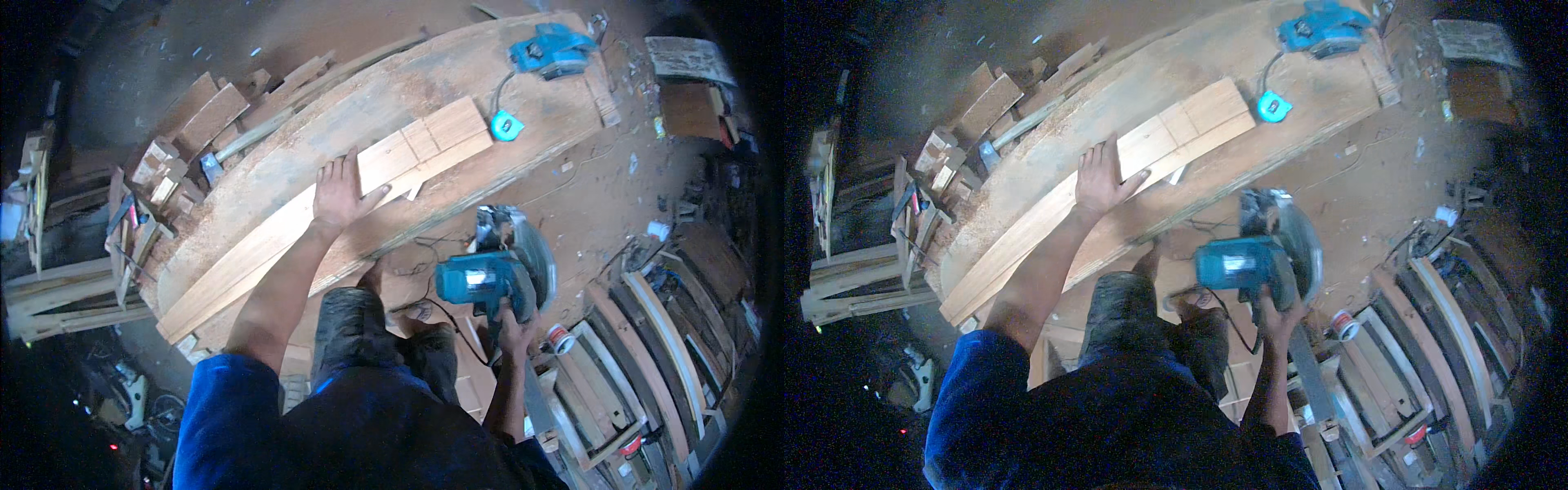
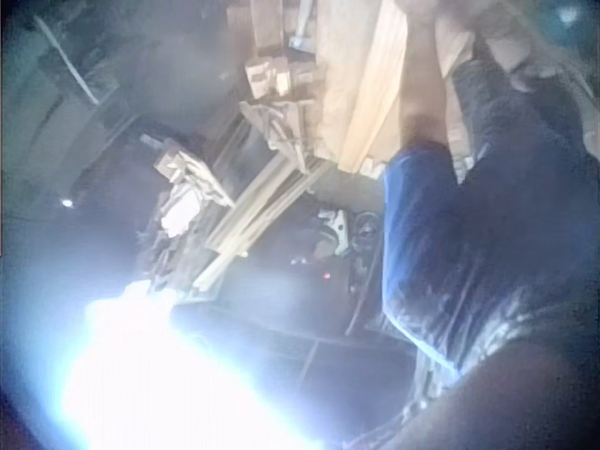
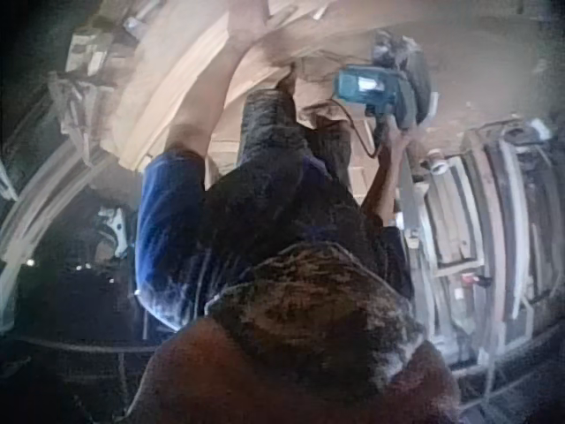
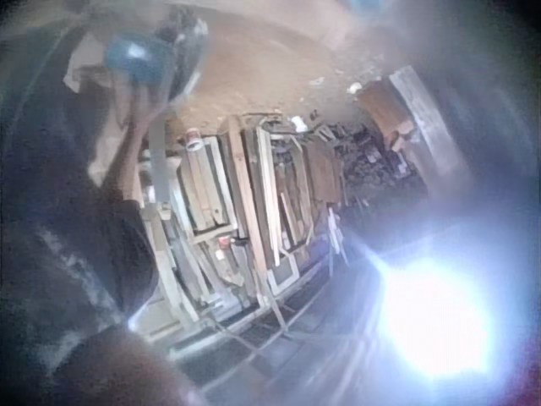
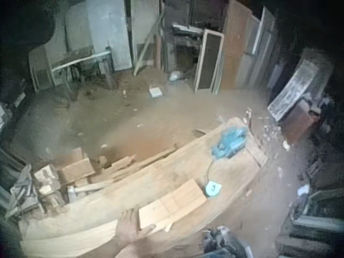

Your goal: The person selects a long wooden plank from a pile and places it on a workbench. They use a circular saw to cut the plank into smaller pieces. After cutting, they pick up a piece of wood and use a handheld sander to smooth its surface.

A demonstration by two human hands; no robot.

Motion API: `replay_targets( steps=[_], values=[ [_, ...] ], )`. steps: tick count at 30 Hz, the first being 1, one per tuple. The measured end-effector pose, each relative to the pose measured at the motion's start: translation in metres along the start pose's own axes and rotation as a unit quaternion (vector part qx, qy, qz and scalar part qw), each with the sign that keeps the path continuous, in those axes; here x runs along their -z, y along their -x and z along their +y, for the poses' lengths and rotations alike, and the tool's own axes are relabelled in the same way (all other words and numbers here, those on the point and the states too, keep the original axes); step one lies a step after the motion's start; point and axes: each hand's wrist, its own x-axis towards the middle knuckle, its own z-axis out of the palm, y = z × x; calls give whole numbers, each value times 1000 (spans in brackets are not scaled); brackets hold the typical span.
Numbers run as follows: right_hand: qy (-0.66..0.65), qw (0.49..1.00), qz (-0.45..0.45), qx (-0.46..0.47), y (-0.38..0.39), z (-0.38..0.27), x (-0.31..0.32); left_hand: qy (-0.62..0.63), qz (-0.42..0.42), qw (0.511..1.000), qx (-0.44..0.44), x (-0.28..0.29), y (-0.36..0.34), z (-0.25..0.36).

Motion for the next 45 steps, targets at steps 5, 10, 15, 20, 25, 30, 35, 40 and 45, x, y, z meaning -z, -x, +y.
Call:
replay_targets(
  steps=[5,10,15,20,25,30,35,40,45],
  values=[
    [44,988,-88,119,-37,-89,-27,-9,67,997,-25,0,8,0],
    [36,977,-85,193,-57,-86,-58,33,53,998,-22,0,-12,22],
    [88,967,-145,189,-65,-89,-84,84,124,988,32,-8,-24,37],
    [80,951,-135,267,-64,-75,-85,53,87,993,63,-7,-26,45],
    [91,948,-139,273,-66,-72,-81,55,66,994,73,-2,-22,49],
    [89,951,-161,248,-72,-73,-83,57,87,992,66,-6,-24,47],
    [86,949,-165,253,-72,-79,-89,83,86,991,61,-4,-22,39],
    [83,950,-148,261,-75,-75,-93,121,128,977,122,2,-4,0],
    [122,944,-139,274,-80,-76,-94,115,108,977,141,11,13,-15]
  ],
)
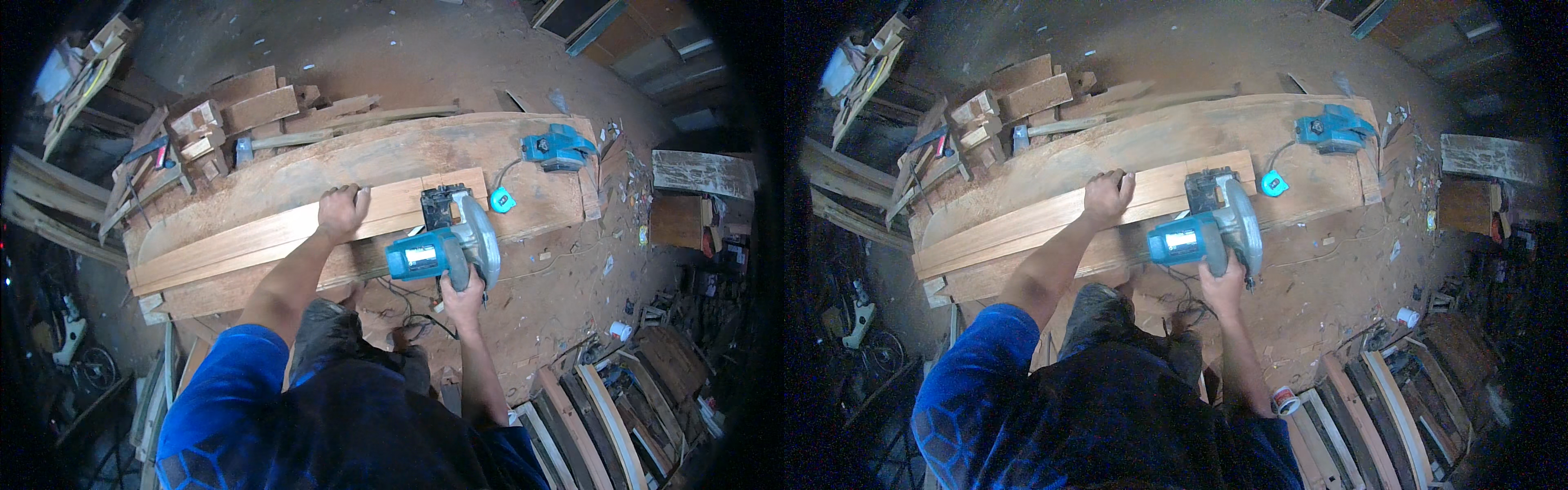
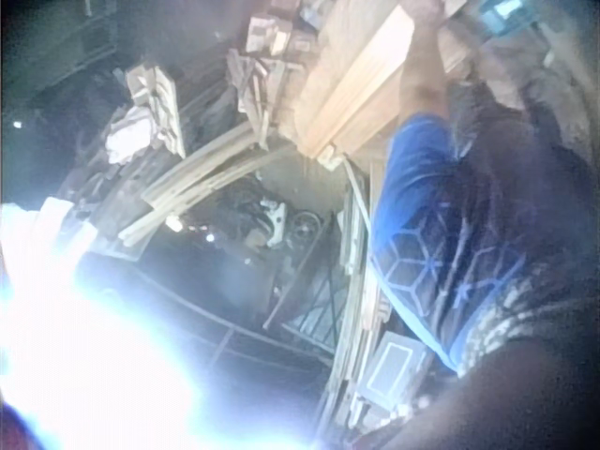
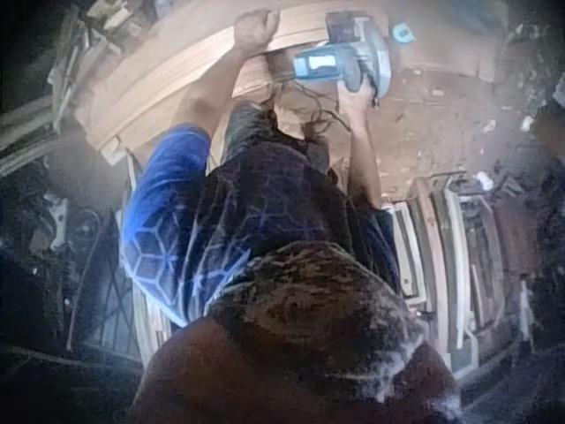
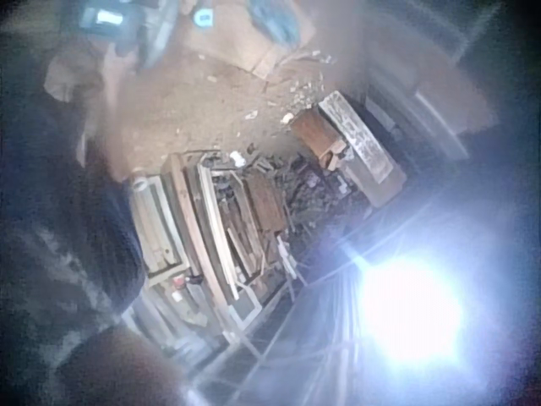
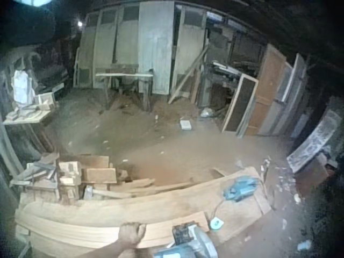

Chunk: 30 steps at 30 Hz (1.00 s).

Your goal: The person selects a long wooden plank from a pile and places it on a workbench. They use a circular saw to cut the plank into smaller pieces. After cutting, they pick up a piece of wood and use a handheld sander to smooth its surface.

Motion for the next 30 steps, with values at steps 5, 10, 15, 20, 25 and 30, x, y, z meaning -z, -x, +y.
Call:
replay_targets(
  steps=[5,10,15,20,25,30],
  values=[
    [-53,998,-31,-34,-10,-13,-1,-37,-52,997,35,-6,-3,-2],
    [-67,996,-27,-46,-18,-14,-7,-23,-45,998,27,-5,-8,-4],
    [-44,998,-19,-38,-20,-12,-9,-7,1,1000,12,-14,-3,-14],
    [-124,987,2,-103,-9,20,-6,3,-27,1000,-9,-15,-9,-13],
    [-183,972,-61,-136,-24,-37,-9,14,-17,1000,8,-18,-2,-22],
    [-123,983,-70,-114,-31,-37,-9,-13,-117,992,46,0,-6,-12]
  ],
)
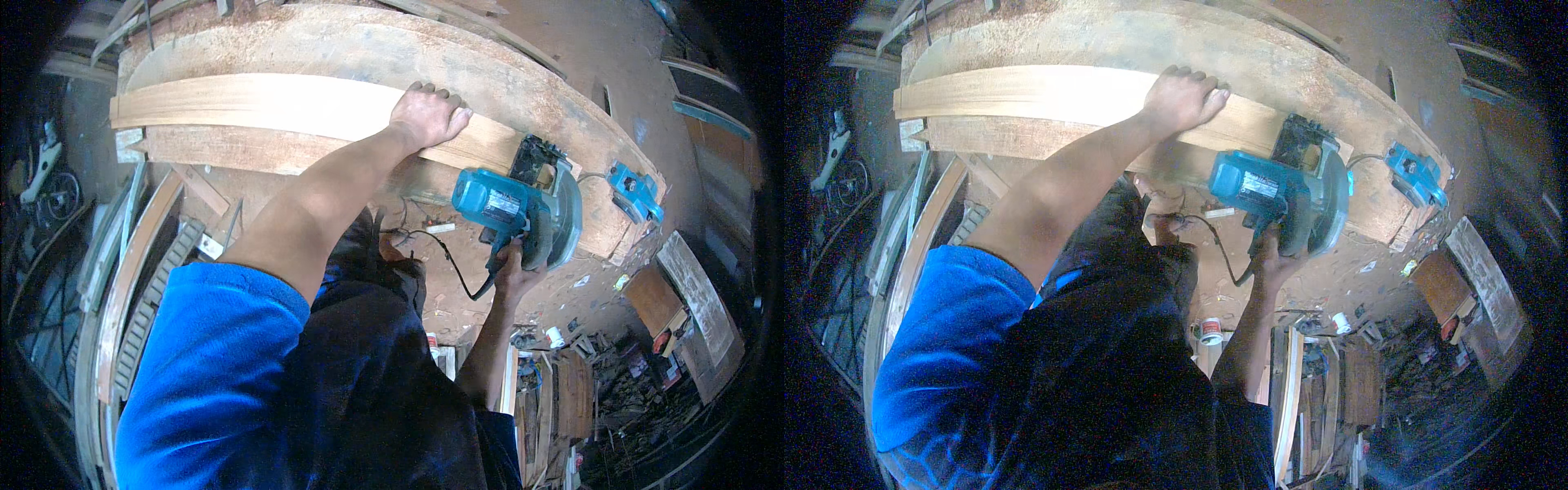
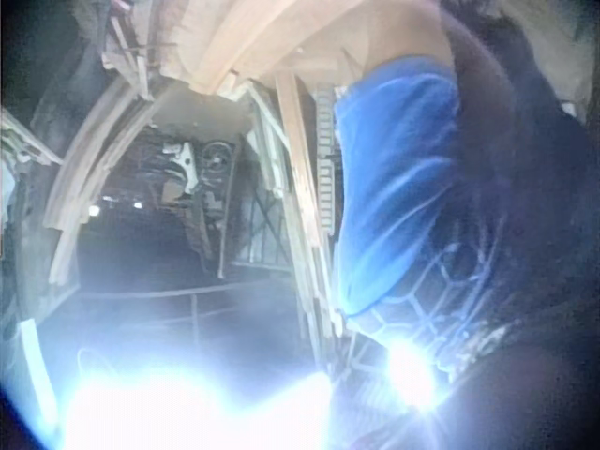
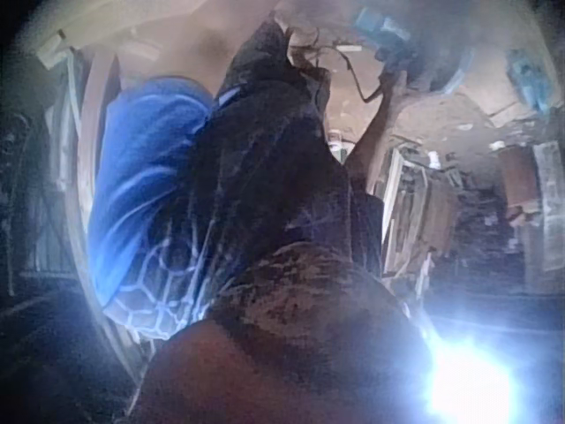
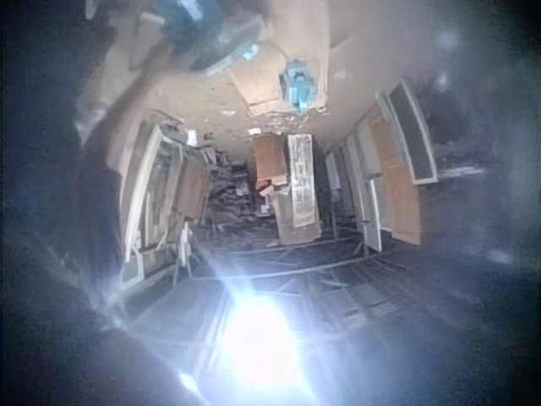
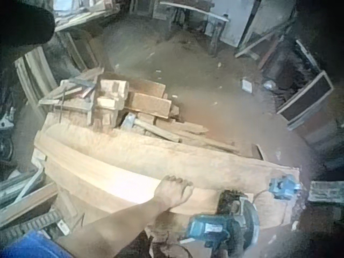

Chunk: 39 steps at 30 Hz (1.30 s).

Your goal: The person selects a long wooden plank from a pile and places it on a workbench. They use a circular saw to cut the plank into smaller pieces. After cutting, they pick up a piece of wood and use a handheld sander to smooth its surface.

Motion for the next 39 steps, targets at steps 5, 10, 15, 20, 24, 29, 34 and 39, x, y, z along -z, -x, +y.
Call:
replay_targets(
  steps=[5,10,15,20,24,29,34,39],
  values=[
    [22,998,4,58,-12,11,4,11,20,1000,-5,-3,1,-2],
    [18,999,-4,36,-15,0,-2,24,152,987,-47,-18,1,-8],
    [2,999,-4,43,-20,-1,-5,16,138,989,-51,-19,0,-8],
    [-8,999,-11,38,-24,-2,-5,10,143,989,-46,-21,1,-7],
    [7,1000,-9,22,-29,-8,-7,10,142,989,-38,-22,0,-6],
    [-23,999,-17,15,-34,-7,-8,10,18,1000,4,-8,0,-1],
    [-11,1000,-7,28,-39,-8,-12,33,90,995,-14,-17,2,-4],
    [42,997,-7,65,-54,6,-8,3,23,1000,3,-14,-5,-2]
  ],
)
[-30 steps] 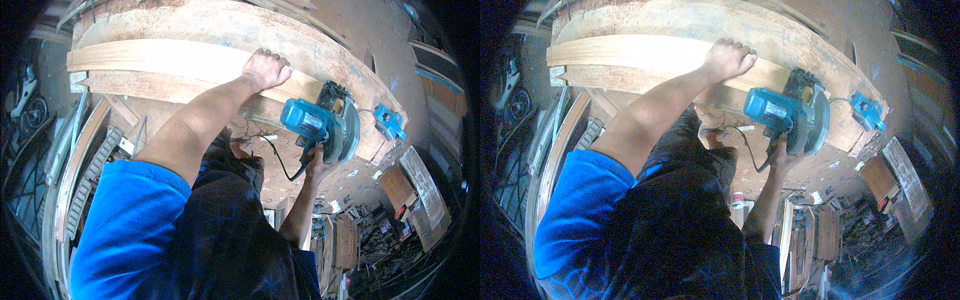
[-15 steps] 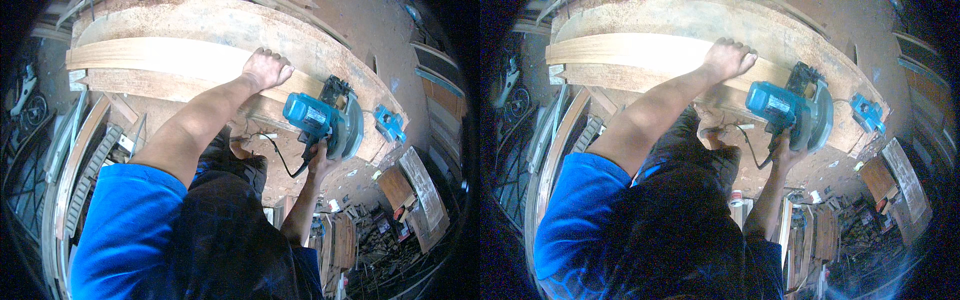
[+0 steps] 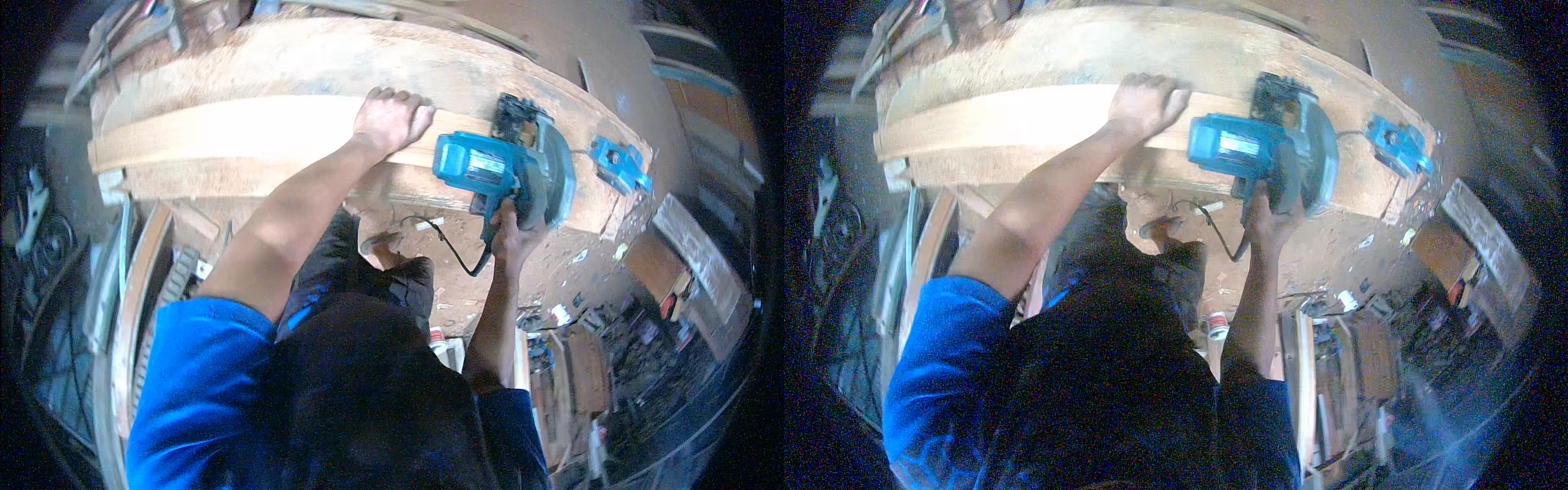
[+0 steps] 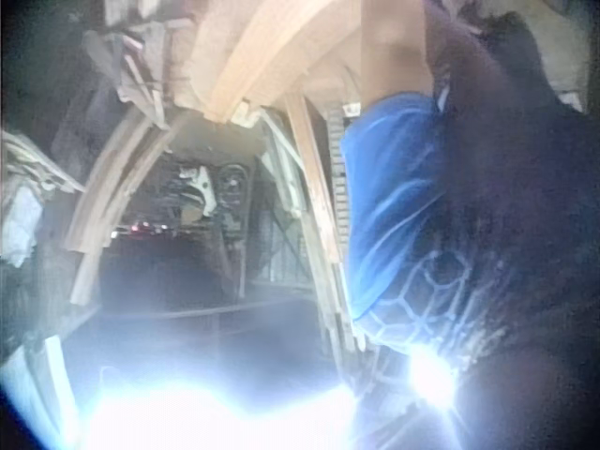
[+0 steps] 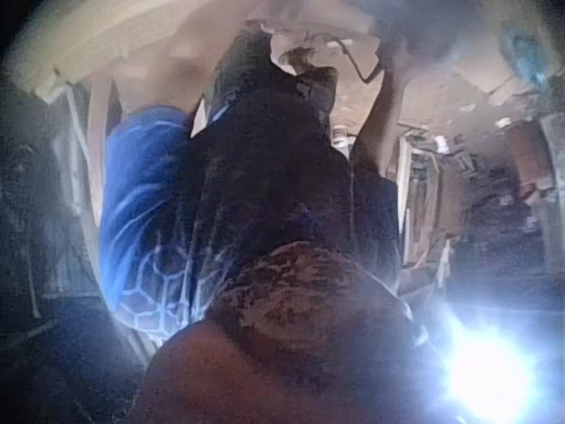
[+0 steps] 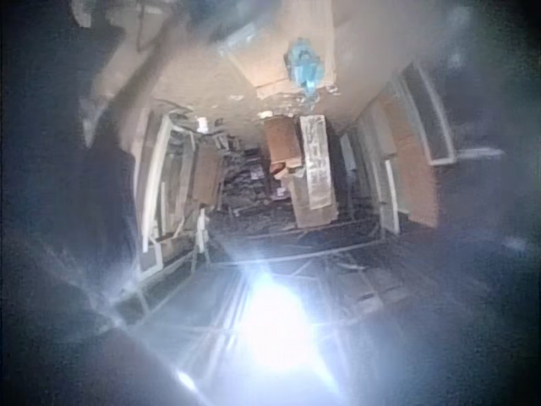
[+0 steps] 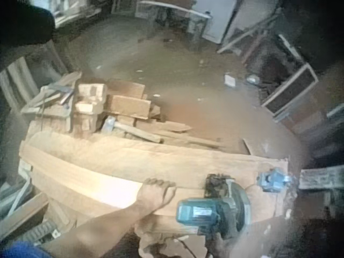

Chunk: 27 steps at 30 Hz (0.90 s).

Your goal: The person selects a long wooden plank from a pile and places it on a workbench. They use a circular saw to cut the plank into smaller pieces. After cutting, they pick up a piece of wood and use a handheld sander to smooth its surface.

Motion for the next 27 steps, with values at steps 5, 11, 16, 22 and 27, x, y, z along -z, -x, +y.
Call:
replay_targets(
  steps=[5,11,16,22,27],
  values=[
    [-11,998,7,-59,-12,4,-10,15,83,996,-26,1,4,0],
    [-47,998,12,40,-35,-10,-22,2,76,995,-72,8,5,7],
    [64,995,5,77,-61,-17,-20,-27,104,989,-103,-11,1,-1],
    [39,997,39,59,-4,-8,-5,-26,112,989,-97,-15,-2,-4],
    [57,994,18,-88,111,15,31,-58,77,993,-66,-12,4,13]
  ],
)
